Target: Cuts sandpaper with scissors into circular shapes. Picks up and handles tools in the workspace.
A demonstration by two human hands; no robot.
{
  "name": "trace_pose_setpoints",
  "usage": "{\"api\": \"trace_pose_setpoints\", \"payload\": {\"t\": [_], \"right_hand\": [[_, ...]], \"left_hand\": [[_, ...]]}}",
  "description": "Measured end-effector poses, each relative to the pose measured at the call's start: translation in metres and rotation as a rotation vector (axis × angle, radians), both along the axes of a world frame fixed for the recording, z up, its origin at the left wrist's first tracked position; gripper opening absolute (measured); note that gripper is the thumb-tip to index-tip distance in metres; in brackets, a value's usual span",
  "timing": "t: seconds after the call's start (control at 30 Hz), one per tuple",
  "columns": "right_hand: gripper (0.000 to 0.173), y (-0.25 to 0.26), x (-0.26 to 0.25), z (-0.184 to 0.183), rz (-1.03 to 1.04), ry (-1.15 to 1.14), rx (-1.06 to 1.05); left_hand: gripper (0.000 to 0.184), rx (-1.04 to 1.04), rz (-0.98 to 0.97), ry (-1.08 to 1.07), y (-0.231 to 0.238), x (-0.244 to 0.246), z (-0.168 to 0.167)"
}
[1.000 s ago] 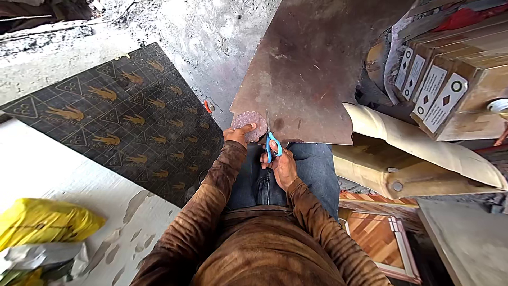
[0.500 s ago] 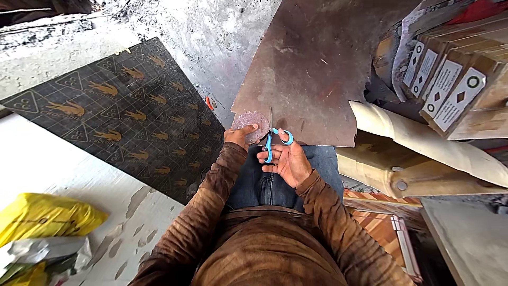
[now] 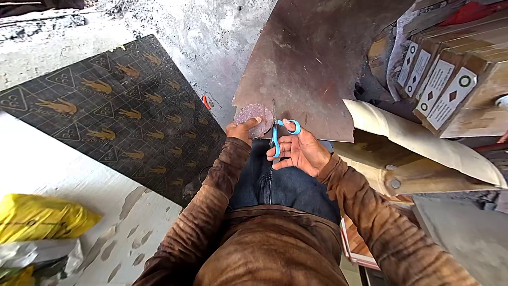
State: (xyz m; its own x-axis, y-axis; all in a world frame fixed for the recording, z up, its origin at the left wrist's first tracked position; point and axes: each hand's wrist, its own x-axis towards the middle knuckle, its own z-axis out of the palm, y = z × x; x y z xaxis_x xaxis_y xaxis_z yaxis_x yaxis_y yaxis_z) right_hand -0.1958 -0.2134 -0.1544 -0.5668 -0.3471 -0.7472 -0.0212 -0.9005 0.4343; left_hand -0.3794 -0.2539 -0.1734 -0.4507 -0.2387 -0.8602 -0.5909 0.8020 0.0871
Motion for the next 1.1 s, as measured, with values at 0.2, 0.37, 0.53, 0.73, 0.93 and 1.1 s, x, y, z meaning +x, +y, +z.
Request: {"api": "trace_pose_setpoints", "payload": {"t": [0.2,0.37,0.53,0.73,0.93,1.1], "right_hand": [[0.051,-0.057,-0.025,-0.004,-0.225,-0.156,0.174],[0.044,-0.074,-0.053,-0.002,-0.301,-0.306,0.208],[0.045,-0.063,-0.052,0.000,-0.168,-0.303,0.104],[0.047,-0.040,-0.064,0.013,0.100,-0.388,0.192],[0.030,-0.055,-0.086,0.019,0.090,-0.567,0.296],[0.027,-0.059,-0.081,0.014,-0.155,-0.525,0.277]], "left_hand": [[0.038,-0.079,0.110,-0.035,0.000,-0.016,-0.004],[0.037,-0.060,0.055,-0.015,0.002,-0.021,-0.005],[0.037,0.034,-0.324,0.105,-0.014,-0.031,-0.005],[0.036,0.050,-0.416,0.160,-0.004,-0.027,-0.002],[0.035,0.095,-0.410,0.175,0.005,-0.025,-0.001],[0.034,0.016,-0.105,0.007,0.009,-0.035,-0.006]]}}
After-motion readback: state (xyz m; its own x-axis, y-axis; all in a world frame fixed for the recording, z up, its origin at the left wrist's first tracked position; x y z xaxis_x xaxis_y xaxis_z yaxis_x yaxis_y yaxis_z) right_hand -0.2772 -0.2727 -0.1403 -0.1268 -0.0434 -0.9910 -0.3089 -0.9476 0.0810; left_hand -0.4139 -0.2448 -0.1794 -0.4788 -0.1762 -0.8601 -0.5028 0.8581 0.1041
